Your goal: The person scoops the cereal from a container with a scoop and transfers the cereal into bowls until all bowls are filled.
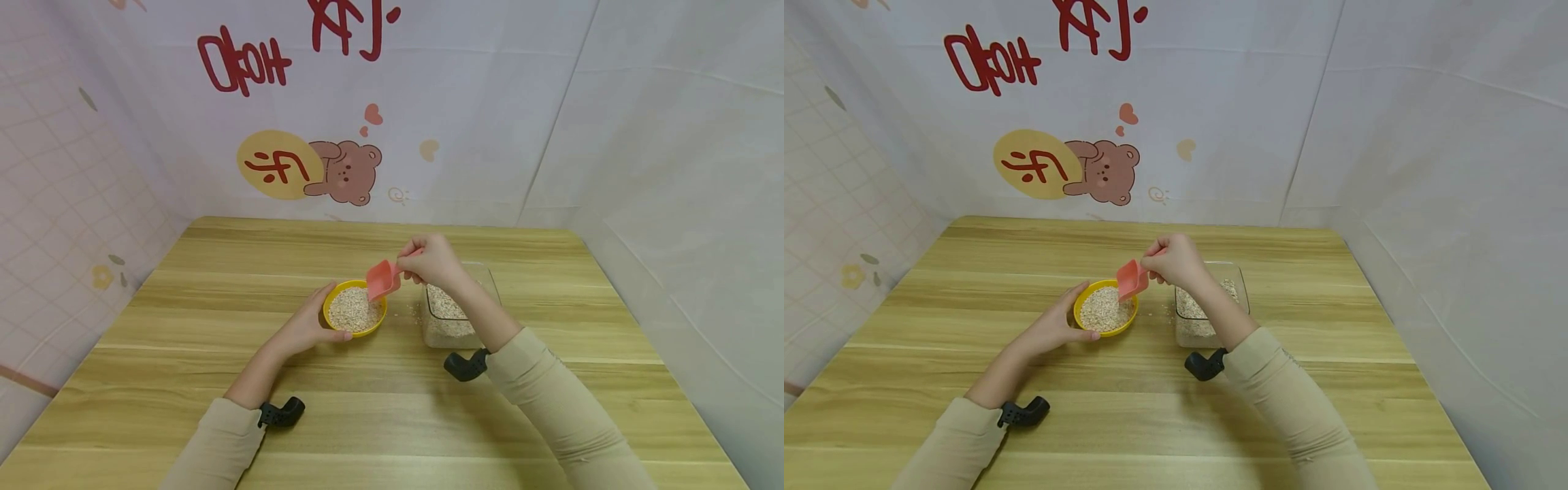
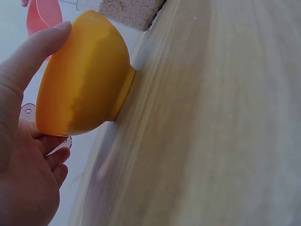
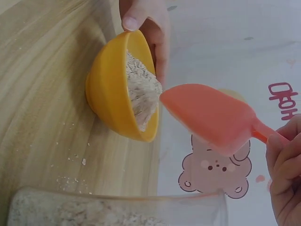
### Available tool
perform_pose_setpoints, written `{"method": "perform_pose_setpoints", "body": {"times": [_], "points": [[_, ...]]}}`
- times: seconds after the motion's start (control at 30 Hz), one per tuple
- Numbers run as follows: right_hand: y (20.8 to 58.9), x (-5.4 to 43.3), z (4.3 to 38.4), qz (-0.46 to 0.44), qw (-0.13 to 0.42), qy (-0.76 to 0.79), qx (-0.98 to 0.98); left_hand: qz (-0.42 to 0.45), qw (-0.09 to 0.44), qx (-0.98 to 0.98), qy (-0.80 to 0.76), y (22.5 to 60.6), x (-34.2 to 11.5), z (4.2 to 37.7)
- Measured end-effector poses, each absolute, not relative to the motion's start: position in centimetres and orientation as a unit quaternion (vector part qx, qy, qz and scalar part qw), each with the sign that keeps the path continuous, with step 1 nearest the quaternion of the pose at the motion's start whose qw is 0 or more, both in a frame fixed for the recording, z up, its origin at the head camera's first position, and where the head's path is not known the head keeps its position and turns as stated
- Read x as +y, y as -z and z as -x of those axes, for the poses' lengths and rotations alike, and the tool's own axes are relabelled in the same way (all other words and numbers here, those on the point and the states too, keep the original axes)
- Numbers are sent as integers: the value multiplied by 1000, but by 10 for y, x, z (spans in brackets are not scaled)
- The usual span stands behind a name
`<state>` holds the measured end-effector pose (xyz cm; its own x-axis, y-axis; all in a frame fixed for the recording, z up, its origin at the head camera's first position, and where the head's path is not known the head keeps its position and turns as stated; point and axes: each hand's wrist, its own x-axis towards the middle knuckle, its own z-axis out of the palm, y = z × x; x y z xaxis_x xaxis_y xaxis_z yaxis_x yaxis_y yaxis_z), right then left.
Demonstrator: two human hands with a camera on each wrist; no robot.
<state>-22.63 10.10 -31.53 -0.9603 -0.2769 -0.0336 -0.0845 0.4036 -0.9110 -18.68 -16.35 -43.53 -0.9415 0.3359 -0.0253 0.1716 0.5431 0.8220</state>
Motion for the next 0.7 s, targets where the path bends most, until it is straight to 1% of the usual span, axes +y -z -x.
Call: {"method": "perform_pose_setpoints", "body": {"times": [0.3,0.7], "points": [[315,104,226,107,88,547,825,-144,92,874,-456,436,-164,187],[337,117,218,82,79,623,774,-147,86,871,-460,436,-163,187]]}}
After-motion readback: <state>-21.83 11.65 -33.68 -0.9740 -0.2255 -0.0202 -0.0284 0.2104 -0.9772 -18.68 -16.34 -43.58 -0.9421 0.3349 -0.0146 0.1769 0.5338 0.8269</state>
